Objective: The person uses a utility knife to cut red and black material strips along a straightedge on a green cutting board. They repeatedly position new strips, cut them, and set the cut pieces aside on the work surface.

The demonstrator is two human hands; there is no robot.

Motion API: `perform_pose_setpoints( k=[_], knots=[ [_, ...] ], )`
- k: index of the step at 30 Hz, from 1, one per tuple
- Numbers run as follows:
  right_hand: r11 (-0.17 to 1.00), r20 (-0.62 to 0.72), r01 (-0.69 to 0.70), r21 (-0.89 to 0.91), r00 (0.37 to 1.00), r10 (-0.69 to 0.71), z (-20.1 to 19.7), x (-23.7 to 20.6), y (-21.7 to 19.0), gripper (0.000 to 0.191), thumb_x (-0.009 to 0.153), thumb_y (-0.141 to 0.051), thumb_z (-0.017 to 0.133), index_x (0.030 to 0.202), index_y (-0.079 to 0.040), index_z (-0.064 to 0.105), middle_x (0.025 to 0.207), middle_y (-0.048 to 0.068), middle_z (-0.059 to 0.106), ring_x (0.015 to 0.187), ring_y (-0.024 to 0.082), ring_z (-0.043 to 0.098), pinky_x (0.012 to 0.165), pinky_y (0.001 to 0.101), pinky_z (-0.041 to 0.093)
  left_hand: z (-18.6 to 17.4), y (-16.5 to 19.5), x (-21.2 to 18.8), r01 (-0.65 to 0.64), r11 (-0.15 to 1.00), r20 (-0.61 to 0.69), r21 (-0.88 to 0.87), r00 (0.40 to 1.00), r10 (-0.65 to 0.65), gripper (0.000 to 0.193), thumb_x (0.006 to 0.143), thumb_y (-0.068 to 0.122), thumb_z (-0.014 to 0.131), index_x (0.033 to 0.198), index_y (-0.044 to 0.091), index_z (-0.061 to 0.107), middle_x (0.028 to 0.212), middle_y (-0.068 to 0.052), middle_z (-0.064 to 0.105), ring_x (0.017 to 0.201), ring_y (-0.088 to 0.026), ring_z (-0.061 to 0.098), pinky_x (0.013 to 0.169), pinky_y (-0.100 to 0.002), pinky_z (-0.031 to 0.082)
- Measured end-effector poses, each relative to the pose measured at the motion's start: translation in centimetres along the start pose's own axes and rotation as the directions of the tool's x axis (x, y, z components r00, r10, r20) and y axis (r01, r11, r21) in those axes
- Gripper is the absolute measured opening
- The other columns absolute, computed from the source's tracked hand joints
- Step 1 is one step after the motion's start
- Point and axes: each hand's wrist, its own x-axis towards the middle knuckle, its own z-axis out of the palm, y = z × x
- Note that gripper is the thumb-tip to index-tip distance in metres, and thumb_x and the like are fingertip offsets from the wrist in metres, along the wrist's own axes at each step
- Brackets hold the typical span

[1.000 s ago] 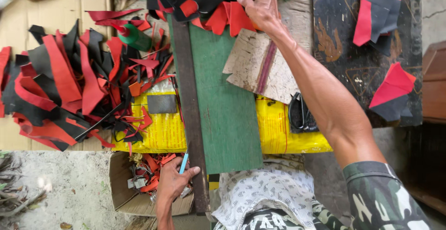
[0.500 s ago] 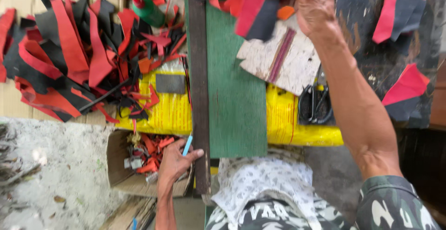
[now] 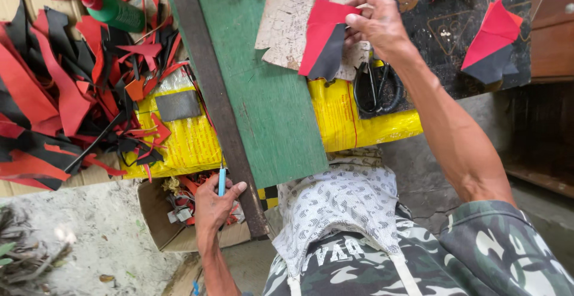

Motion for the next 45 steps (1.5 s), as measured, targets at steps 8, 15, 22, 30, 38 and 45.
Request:
perform_pose_setpoints(
  k=[8, 15, 22, 30, 38, 45],
  knots=[
    [0.922, -0.094, 0.154, -0.356, 0.975, -0.199, 0.7, -0.1, 2.4, 0.018, 0.091, 0.001, 0.077, 0.107, 0.005, 0.069, 0.086, 0.009, 0.076, 0.068, 0.009, 0.070, 0.058, 0.0219, 0.057, 0.1, -1.3, 0.4, 0.035, 0.997, 0.023, -0.074, 0.999, -0.033, 0.035, 0.076, 0.025, 0.088, 0.081, 0.002, 0.062, 0.061, 0.002, 0.056, 0.054, -0.007, 0.047, 0.049, -0.027, 0.039],
    [0.938, -0.142, 0.146, -0.315, 0.970, -0.199, 0.5, 0.1, 2.9, 0.014, 0.092, 0.001, 0.077, 0.104, 0.003, 0.069, 0.083, 0.008, 0.076, 0.066, 0.009, 0.071, 0.055, 0.0216, 0.056, 0.2, -1.6, 0.6, 0.012, 0.997, 0.021, -0.075, 1.000, -0.010, 0.035, 0.076, 0.024, 0.089, 0.081, 0.002, 0.062, 0.063, 0.003, 0.056, 0.054, -0.006, 0.046, 0.048, -0.027, 0.038],
    [0.870, -0.139, 0.206, -0.448, 0.945, -0.296, 0.9, -0.1, 3.2, 0.013, 0.093, -0.002, 0.078, 0.102, 0.003, 0.071, 0.085, 0.010, 0.077, 0.070, 0.010, 0.075, 0.058, 0.0228, 0.062, 0.1, -0.8, 0.3, 0.089, 0.991, 0.036, -0.100, 0.996, -0.086, 0.033, 0.076, 0.023, 0.088, 0.080, 0.003, 0.062, 0.058, 0.001, 0.056, 0.049, -0.007, 0.046, 0.044, -0.027, 0.036],
    [0.895, -0.155, 0.183, -0.407, 0.952, -0.265, 0.8, -0.2, 3.1, 0.017, 0.092, -0.005, 0.080, 0.103, 0.004, 0.071, 0.087, 0.011, 0.077, 0.071, 0.011, 0.076, 0.060, 0.0231, 0.064, 0.1, -0.5, 0.2, 0.070, 0.994, 0.020, -0.080, 0.997, -0.069, 0.034, 0.076, 0.023, 0.090, 0.080, 0.003, 0.063, 0.057, 0.002, 0.056, 0.047, -0.007, 0.046, 0.042, -0.027, 0.036],
    [0.840, -0.145, 0.205, -0.502, 0.938, -0.315, 0.8, 0.0, 3.2, 0.015, 0.089, -0.005, 0.082, 0.101, 0.001, 0.074, 0.084, 0.008, 0.078, 0.074, 0.009, 0.075, 0.064, 0.0231, 0.060, 0.2, -1.3, 0.3, 0.081, 0.992, 0.015, -0.099, 0.997, -0.079, 0.033, 0.076, 0.024, 0.090, 0.082, 0.003, 0.065, 0.060, 0.000, 0.060, 0.049, -0.006, 0.048, 0.043, -0.026, 0.037],
    [0.939, -0.082, 0.179, -0.294, 0.974, -0.212, 1.2, -0.4, 1.5, 0.020, 0.094, -0.004, 0.078, 0.111, 0.002, 0.070, 0.091, 0.008, 0.076, 0.076, 0.012, 0.074, 0.061, 0.0245, 0.059, -1.0, -1.0, -1.7, 0.153, 0.932, 0.041, -0.329, 0.988, -0.148, 0.035, 0.075, 0.020, 0.085, 0.100, 0.002, 0.067, 0.065, 0.002, 0.065, 0.046, -0.005, 0.048, 0.040, -0.025, 0.033]
  ],
)
